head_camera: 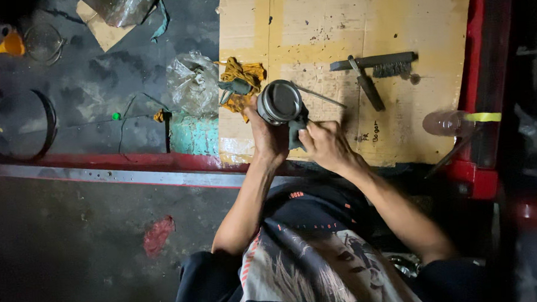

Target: The person holds a metal piston and scrubs its interior with a thin metal tool, then wipes the piston with a dark cloth. The person rotates the piston to clean different areas, including the top surface and ring grooves.

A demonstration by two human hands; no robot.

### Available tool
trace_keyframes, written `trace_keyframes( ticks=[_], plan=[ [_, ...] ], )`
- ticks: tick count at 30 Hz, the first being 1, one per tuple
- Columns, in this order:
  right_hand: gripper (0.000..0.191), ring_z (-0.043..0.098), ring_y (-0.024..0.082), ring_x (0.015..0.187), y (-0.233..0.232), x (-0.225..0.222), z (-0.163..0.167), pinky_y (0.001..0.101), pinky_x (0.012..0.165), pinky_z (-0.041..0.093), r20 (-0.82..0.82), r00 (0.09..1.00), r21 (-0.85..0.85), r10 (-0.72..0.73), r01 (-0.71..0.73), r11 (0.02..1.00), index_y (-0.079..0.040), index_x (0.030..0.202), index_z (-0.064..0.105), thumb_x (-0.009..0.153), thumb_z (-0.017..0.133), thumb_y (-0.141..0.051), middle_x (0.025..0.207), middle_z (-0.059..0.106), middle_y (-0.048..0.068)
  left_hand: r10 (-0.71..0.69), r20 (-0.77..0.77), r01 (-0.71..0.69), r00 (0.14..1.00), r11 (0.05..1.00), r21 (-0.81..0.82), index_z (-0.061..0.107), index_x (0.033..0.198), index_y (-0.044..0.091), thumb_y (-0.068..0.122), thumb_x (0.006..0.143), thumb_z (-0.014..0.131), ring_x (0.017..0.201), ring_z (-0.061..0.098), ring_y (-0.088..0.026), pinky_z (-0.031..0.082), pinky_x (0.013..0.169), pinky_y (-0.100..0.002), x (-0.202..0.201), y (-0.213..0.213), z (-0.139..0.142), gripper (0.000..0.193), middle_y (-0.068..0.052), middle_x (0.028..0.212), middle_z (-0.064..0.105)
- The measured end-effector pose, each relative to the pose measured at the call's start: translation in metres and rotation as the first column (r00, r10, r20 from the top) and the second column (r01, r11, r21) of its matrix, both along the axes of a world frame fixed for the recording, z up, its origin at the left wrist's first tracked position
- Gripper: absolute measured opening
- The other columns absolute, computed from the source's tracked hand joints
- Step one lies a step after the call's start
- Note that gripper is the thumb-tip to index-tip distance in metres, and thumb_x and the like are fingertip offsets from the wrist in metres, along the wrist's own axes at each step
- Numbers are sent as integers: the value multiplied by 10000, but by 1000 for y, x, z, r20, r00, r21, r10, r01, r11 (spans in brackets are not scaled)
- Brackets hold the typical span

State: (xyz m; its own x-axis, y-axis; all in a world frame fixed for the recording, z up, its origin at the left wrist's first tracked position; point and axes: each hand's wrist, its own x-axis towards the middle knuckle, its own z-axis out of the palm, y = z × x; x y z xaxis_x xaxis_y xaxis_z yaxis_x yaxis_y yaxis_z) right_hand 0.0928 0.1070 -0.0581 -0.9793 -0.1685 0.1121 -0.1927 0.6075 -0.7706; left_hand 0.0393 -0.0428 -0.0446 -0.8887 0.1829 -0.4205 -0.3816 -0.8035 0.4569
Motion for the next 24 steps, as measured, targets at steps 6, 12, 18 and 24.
trace_keyframes(
  ticks=[6, 12, 18, 24],
  plan=[
    [452, 345, 63, 519, 9, -1, -14, 252, 511, 389, 82, 993, -725, -90, 121, 678, -116, 625, 320, 895, 619, 90, 572, 329, -37, -150, 101, 144, 983, 987, 68, 638, 1201, 121, 649, 996, 323, 1089, 619, -219, 472, 986, -407, 1, -2, -1, 648, -69, 1136, 696],
    [292, 492, 87, 834, 16, -5, 6, 333, 810, 544, 161, 983, -941, 90, 125, 313, -115, 856, 453, 910, 590, 138, 867, 470, -10, -191, 94, 177, 977, 974, 141, 642, 1205, 125, 665, 1019, 339, 1091, 599, -227, 456, 936, -426, 5, -4, 2, 646, -66, 1154, 685],
    [584, 439, 251, 1487, 20, -8, 45, 439, 1291, 323, 136, 989, -810, 51, 81, 580, -53, 1444, 465, 880, 588, 39, 1494, 482, 153, -187, 77, 181, 979, 980, 78, 638, 1216, 118, 655, 980, 327, 1096, 618, -232, 472, 976, -414, -2, -3, 9, 664, -76, 1157, 694],
    [678, 568, 243, 1284, 33, -13, 76, 411, 1064, 467, 11, 994, -410, -108, 103, 906, -64, 1474, 427, 887, 745, -180, 1416, 566, 122, -197, -41, 181, 980, 951, -253, 553, 1271, 144, 659, 1048, 336, 839, 624, -190, 483, 651, -344, 1, -1, 14, 602, -75, 1021, 651]
  ],
)
